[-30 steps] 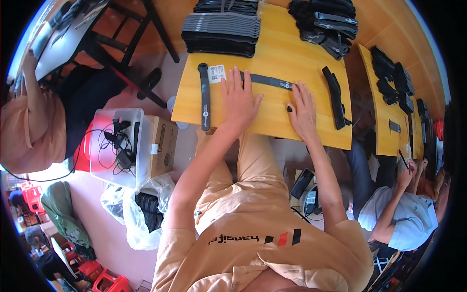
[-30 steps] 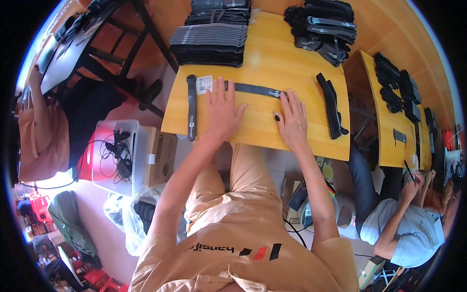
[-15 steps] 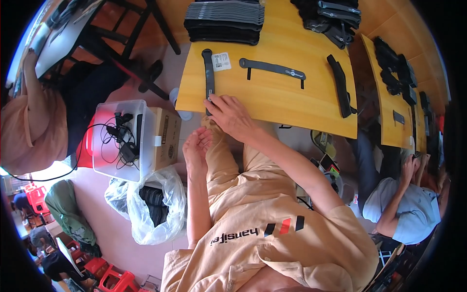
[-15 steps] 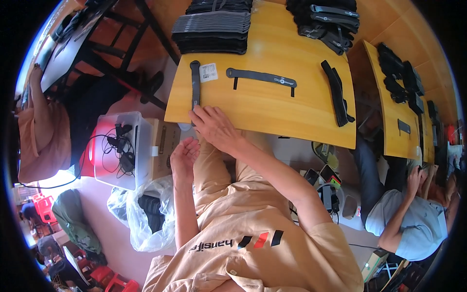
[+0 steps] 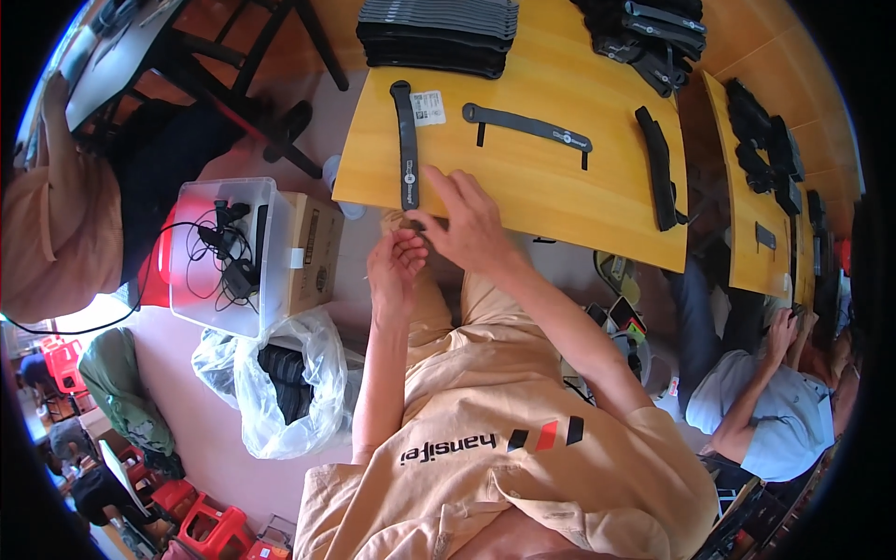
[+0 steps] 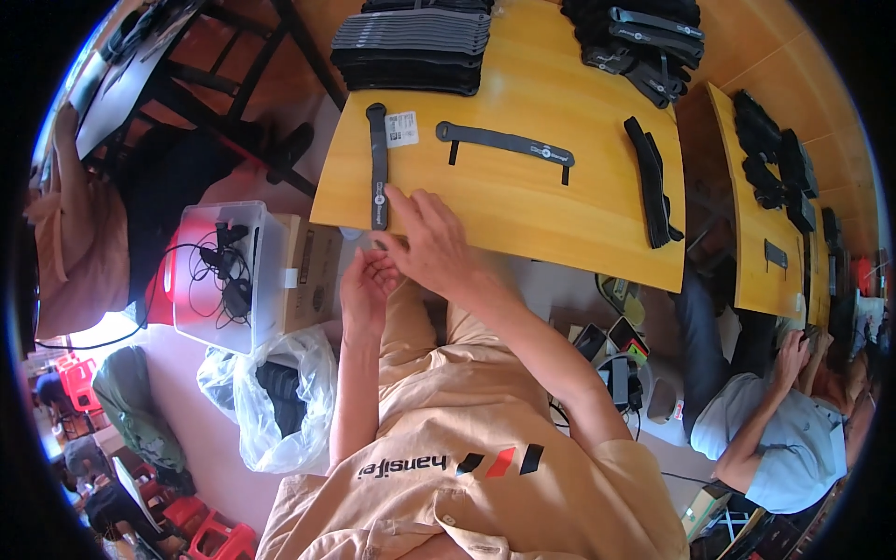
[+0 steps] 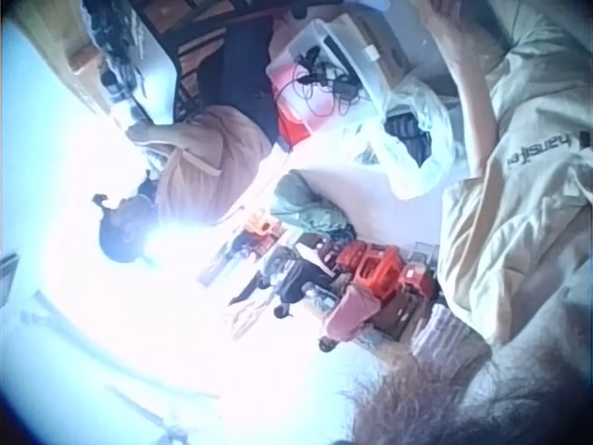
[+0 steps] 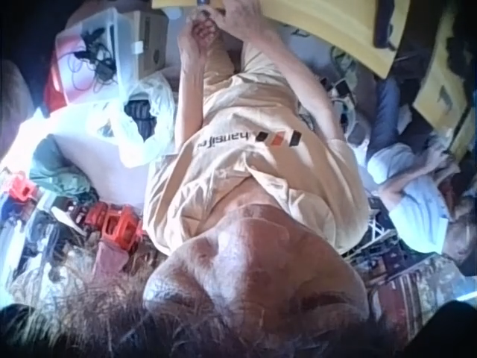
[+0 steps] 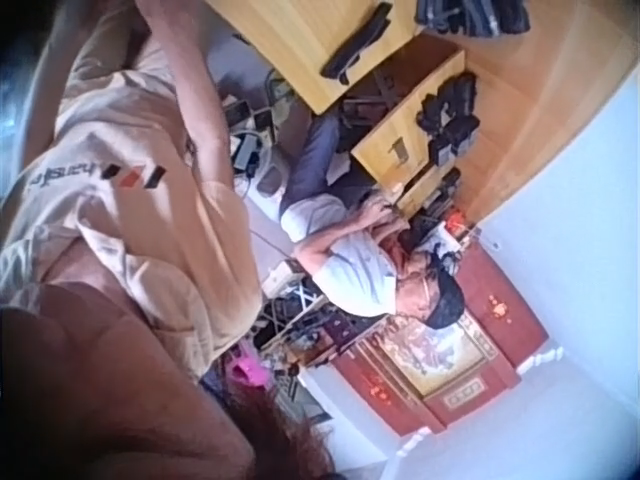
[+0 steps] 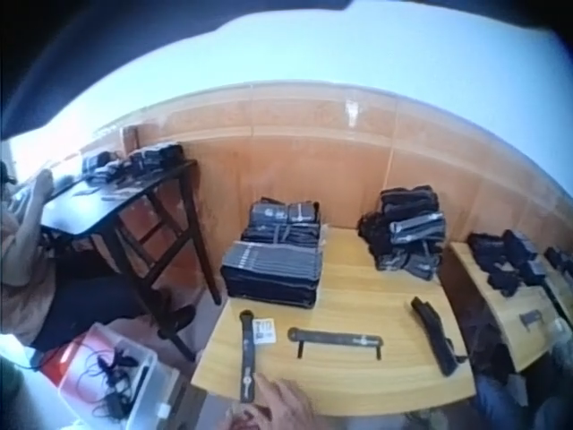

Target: Inspecting and organizing fabric straps on a work table.

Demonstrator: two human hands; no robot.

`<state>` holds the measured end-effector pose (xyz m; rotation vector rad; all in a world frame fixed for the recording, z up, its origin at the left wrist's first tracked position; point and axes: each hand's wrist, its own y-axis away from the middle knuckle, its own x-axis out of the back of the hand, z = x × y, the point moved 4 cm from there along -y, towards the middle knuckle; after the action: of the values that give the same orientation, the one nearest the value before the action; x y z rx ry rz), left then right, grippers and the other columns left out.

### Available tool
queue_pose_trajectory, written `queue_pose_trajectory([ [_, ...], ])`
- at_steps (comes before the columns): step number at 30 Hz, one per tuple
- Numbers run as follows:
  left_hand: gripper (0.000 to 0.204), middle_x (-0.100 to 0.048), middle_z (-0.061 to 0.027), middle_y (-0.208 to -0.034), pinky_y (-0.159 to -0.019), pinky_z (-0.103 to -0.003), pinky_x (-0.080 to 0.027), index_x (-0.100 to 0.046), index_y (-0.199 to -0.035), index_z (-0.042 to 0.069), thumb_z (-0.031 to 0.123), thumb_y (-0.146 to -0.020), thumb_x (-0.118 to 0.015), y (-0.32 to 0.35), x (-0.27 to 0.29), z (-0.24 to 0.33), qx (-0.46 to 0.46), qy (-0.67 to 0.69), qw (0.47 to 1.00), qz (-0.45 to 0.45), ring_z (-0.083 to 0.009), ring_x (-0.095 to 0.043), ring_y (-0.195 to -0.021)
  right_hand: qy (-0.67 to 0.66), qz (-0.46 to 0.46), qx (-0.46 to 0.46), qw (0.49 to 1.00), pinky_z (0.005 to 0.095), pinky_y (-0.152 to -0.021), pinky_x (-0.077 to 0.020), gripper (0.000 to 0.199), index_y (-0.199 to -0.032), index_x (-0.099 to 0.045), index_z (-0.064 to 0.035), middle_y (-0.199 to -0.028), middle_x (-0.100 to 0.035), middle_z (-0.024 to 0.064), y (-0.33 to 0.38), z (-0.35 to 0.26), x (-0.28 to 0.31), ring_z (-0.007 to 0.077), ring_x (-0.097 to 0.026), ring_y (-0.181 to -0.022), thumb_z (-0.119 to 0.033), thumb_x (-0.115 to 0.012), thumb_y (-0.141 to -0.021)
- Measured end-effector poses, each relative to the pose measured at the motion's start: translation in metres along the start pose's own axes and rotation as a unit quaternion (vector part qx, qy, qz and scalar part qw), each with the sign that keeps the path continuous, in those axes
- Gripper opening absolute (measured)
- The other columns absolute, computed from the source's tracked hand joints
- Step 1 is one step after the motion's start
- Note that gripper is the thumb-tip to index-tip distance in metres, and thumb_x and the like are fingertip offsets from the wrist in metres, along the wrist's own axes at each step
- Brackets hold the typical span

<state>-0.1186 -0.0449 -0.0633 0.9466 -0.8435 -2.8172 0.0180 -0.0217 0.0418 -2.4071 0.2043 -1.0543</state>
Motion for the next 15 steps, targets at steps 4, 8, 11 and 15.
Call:
queue_pose_trajectory([
  [4,0.036,-0.062,-0.0065,-0.080,-0.060,-0.024,-0.047,-0.057,-0.096,0.000,0.033,-0.095,-0.044,0.004,0.003,0.000,-0.019,0.026,0.999,0.003,-0.0140,-0.059,-0.069,0.069,0.024,-0.019,0.997,0.0382,-0.066,-0.0470,0.047,-0.111,-0.055,-0.0007,-0.088,-0.052,0.0144,-0.006,0.000,-0.027,0.0316,-0.055,-0.079,-0.019,-0.070,-0.070],
  [8,0.033,-0.063,-0.0073,-0.084,-0.062,-0.023,-0.048,-0.059,-0.097,0.000,0.030,-0.095,-0.046,0.008,-0.003,0.005,-0.027,0.017,0.999,-0.009,-0.0132,-0.060,-0.072,0.043,0.021,-0.057,0.997,0.0372,-0.062,-0.0476,0.040,-0.107,-0.057,-0.0001,-0.085,-0.053,0.0136,0.001,0.009,-0.025,0.0309,-0.057,-0.073,-0.013,-0.068,-0.070],
  [11,0.031,-0.064,-0.0071,-0.086,-0.065,-0.024,-0.049,-0.060,-0.098,0.001,0.029,-0.093,-0.049,0.016,-0.028,0.013,-0.007,0.002,0.998,-0.055,-0.0119,-0.061,-0.075,-0.035,-0.012,-0.136,0.990,0.0302,-0.058,-0.0480,0.032,-0.102,-0.059,0.0008,-0.080,-0.056,0.0091,0.013,0.007,0.001,0.0202,-0.058,-0.064,-0.006,-0.067,-0.071],
  [15,0.030,-0.063,-0.0073,-0.093,-0.072,-0.025,-0.048,-0.058,-0.104,0.001,0.028,-0.092,-0.051,0.021,-0.047,0.009,0.017,0.028,0.995,-0.093,-0.0124,-0.060,-0.082,-0.285,-0.058,-0.303,0.908,0.0206,-0.054,-0.0456,0.024,-0.095,-0.061,0.0019,-0.078,-0.062,0.0070,0.042,0.006,0.019,0.0087,-0.055,-0.060,0.000,-0.068,-0.072],
])
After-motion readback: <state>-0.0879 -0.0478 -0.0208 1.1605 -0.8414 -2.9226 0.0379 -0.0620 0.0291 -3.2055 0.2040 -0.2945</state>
